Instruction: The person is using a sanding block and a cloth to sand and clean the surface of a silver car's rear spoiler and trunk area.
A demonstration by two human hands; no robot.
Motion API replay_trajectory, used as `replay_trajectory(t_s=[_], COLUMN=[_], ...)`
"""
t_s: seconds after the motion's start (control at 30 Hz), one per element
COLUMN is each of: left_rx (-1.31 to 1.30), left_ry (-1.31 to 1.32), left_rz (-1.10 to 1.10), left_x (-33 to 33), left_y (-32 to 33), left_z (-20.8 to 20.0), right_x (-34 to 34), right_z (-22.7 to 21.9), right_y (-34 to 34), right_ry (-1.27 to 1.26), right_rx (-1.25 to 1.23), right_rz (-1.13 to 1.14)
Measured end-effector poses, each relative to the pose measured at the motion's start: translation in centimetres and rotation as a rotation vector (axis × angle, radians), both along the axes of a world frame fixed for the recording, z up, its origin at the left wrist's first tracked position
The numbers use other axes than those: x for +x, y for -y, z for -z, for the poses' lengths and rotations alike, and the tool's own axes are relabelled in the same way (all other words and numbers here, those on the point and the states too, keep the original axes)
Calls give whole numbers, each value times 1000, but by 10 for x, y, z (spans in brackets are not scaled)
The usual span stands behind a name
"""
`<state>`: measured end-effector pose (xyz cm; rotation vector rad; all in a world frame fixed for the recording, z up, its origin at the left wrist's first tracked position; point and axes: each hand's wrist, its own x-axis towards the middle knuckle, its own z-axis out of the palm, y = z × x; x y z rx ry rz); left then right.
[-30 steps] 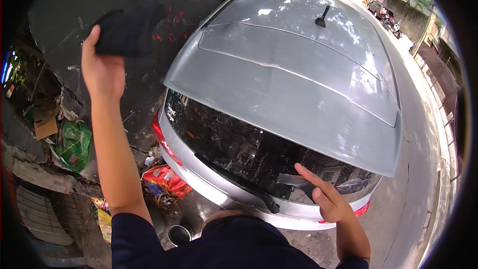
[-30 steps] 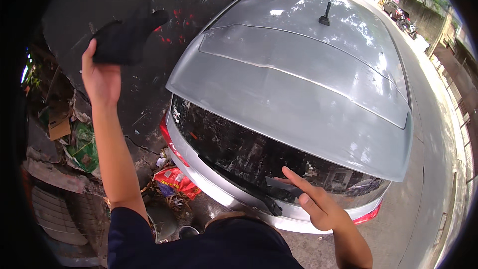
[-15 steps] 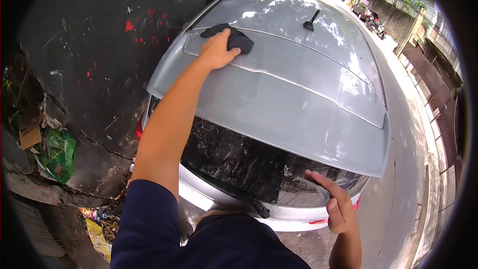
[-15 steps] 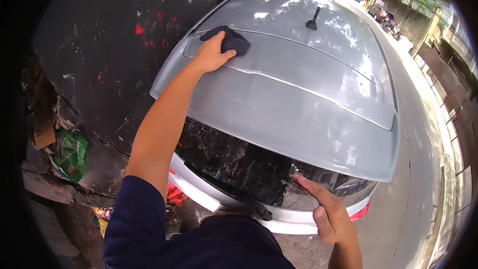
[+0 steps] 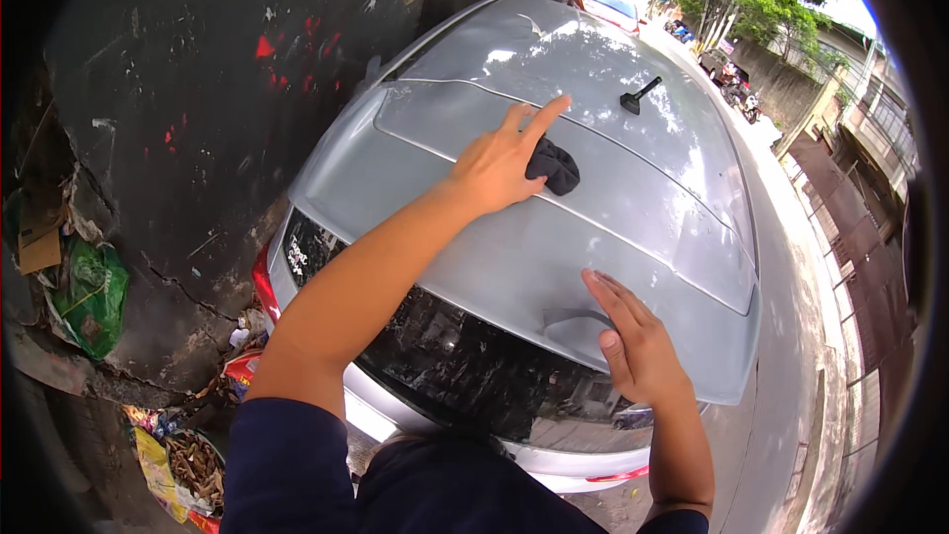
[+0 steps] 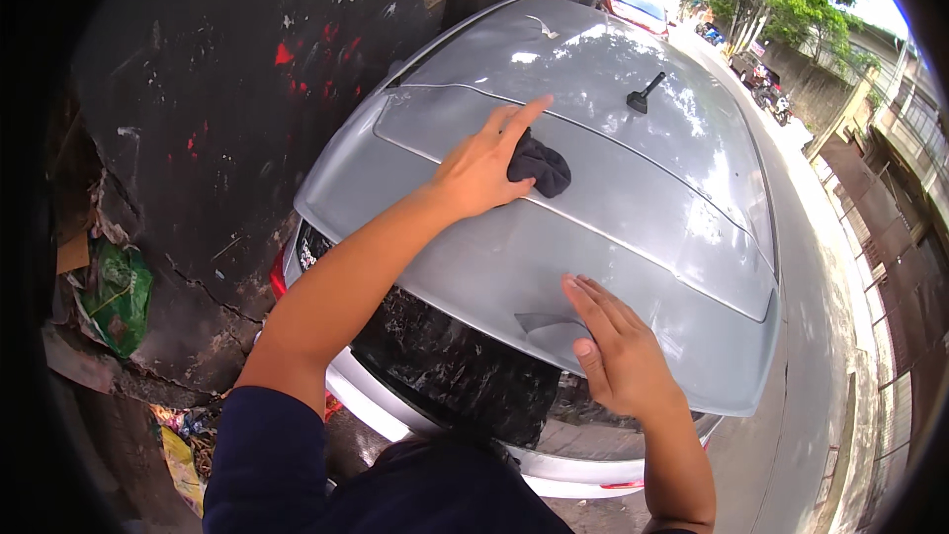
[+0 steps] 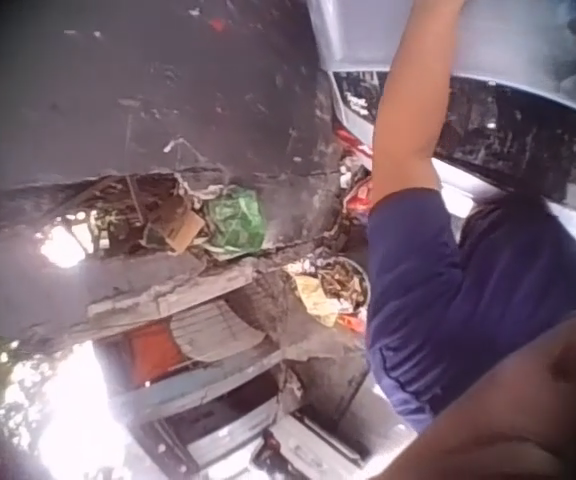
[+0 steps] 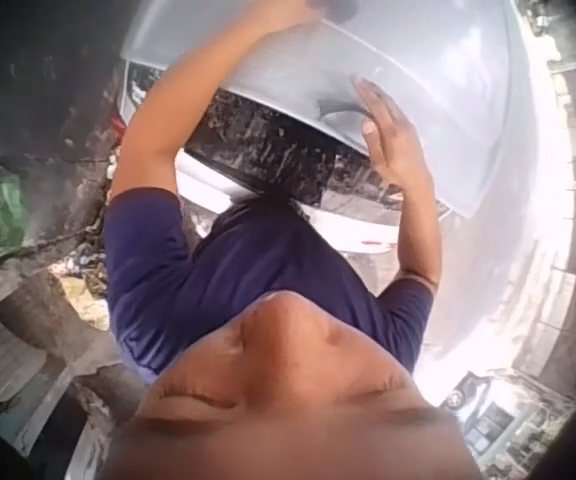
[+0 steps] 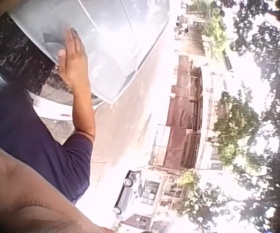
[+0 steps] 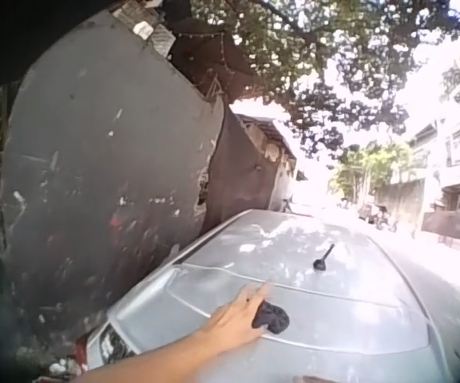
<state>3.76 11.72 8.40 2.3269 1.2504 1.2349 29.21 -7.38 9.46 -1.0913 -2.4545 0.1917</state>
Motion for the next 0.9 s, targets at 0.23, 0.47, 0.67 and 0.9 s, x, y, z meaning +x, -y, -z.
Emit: replay_trajectory(t_s=[0.23,0.47,0.67,0.9], left_rx=[324,359,386,260], left_ry=[-256,-313,-315,-375], left_rz=[82,160,106,45], left_x=[-60,-37,-27,-31], left_y=[42,45,2,-54], left_z=[60,45,43,13], right_x=[-4,-21,-34,-96], right_z=[14,-1,12,22], right_y=[0,-24,-52,-55], right_ry=[215,-408,-99,450], right_rx=[7,-252,158,8], right_rz=[-96,-18,-35,-280])
